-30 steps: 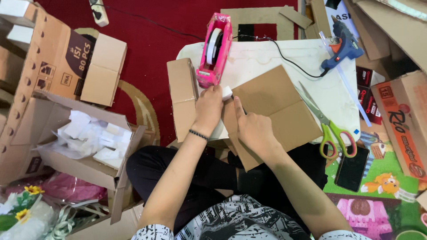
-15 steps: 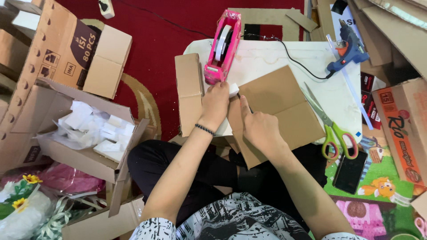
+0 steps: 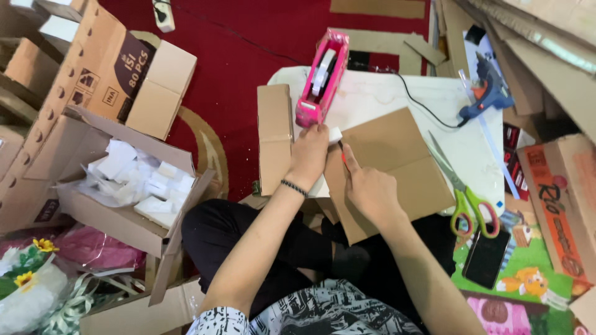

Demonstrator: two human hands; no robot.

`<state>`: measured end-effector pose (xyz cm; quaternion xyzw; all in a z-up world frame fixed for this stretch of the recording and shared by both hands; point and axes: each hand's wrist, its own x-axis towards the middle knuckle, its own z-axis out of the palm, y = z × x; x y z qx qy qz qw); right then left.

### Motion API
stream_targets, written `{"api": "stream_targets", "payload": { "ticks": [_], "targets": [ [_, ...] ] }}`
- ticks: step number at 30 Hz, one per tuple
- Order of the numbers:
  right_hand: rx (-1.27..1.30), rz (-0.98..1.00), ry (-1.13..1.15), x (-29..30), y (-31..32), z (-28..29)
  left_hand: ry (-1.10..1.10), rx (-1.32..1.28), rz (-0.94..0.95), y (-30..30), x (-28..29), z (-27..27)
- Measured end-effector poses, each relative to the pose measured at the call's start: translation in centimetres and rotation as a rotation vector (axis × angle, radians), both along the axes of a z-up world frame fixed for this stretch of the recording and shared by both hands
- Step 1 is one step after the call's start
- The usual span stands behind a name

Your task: The person constructs a cardboard box by cutting cardboard with scissors, folding edges, applying tape with a dispenser, and cutting sections with a utility knife.

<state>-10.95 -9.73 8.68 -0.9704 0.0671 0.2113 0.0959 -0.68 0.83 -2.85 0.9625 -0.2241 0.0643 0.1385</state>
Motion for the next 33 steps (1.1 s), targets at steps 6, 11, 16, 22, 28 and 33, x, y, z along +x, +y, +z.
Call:
{"api": "stream_targets", "payload": {
  "ticks": [6, 11, 16, 22, 28, 33],
  "targets": [
    [0.003, -0.046, -0.012, -0.2, 0.4, -0.1, 0.019, 0.003, -0.003, 0.1, 0.3, -0.1],
    [0.157, -0.1, -0.061, -0.3, -1.2, 0.0, 0.051, -0.037, 0.0, 0.2, 0.4, 0.8],
    [0.615, -0.146, 0.005, -0.6, -2.6, 1.3, 0.048, -0.045, -0.021, 0.2, 0.8, -0.5],
    [0.513, -0.162, 0.002, -1.3, -3.5, -1.8, 0.097, -0.015, -0.022, 0.0, 0.7, -0.1],
    [0.467, -0.156, -0.085, -1.8, -3.1, -2.8, 0.049, 0.031, -0.035, 0.0, 0.9, 0.2],
    [0.271, -0.084, -0.091, -2.0, -2.3, -2.3, 0.111, 0.042, -0.05, -0.1, 1.1, -0.1]
  ]
}}
